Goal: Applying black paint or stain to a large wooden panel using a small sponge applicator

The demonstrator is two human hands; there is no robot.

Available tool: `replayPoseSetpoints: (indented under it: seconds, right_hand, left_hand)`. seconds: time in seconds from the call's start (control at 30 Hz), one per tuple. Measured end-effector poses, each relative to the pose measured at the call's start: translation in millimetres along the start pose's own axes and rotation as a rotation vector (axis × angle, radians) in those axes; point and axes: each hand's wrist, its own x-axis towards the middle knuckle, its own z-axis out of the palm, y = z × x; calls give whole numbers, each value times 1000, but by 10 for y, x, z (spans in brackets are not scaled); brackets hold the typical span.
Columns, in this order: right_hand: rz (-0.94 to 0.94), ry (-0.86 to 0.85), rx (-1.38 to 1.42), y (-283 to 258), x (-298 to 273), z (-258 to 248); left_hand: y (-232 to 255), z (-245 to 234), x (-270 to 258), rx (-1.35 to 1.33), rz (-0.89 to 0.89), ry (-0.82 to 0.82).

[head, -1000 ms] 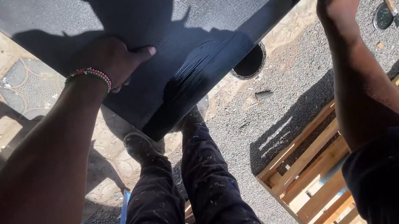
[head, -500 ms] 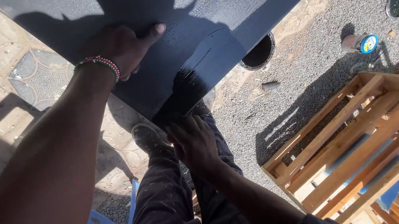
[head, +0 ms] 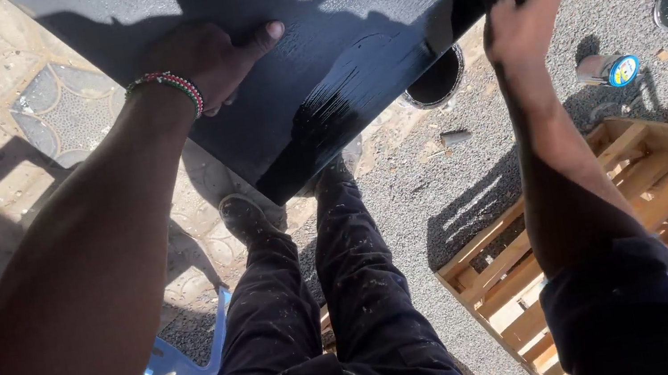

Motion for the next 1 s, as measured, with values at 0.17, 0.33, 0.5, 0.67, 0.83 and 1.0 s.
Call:
replayPoseSetpoints:
  seconds: [0.17, 0.33, 0.5, 0.67, 0.83, 1.0]
  right_hand:
    - [36, -302, -184, -1472, -1875, 1557]
    - [-159, -437, -163, -1934, -2355, 1818]
    - [-223, -62, -435, -238, -717, 736]
    - [-275, -75, 116, 1096, 1322, -715]
    - [-38, -19, -130, 136, -279, 398]
    - [-258, -268, -171, -1932, -2238, 1869]
  left_hand:
    - [2, 7, 65, -50, 30, 12]
    - [-35, -96, -52, -119, 30, 27]
    - [-138, 41, 48, -40, 120, 48]
    - [-165, 36, 52, 54, 173, 75]
    - [-171, 56, 65, -11, 154, 59]
    - [-189, 153, 68, -25, 147, 62]
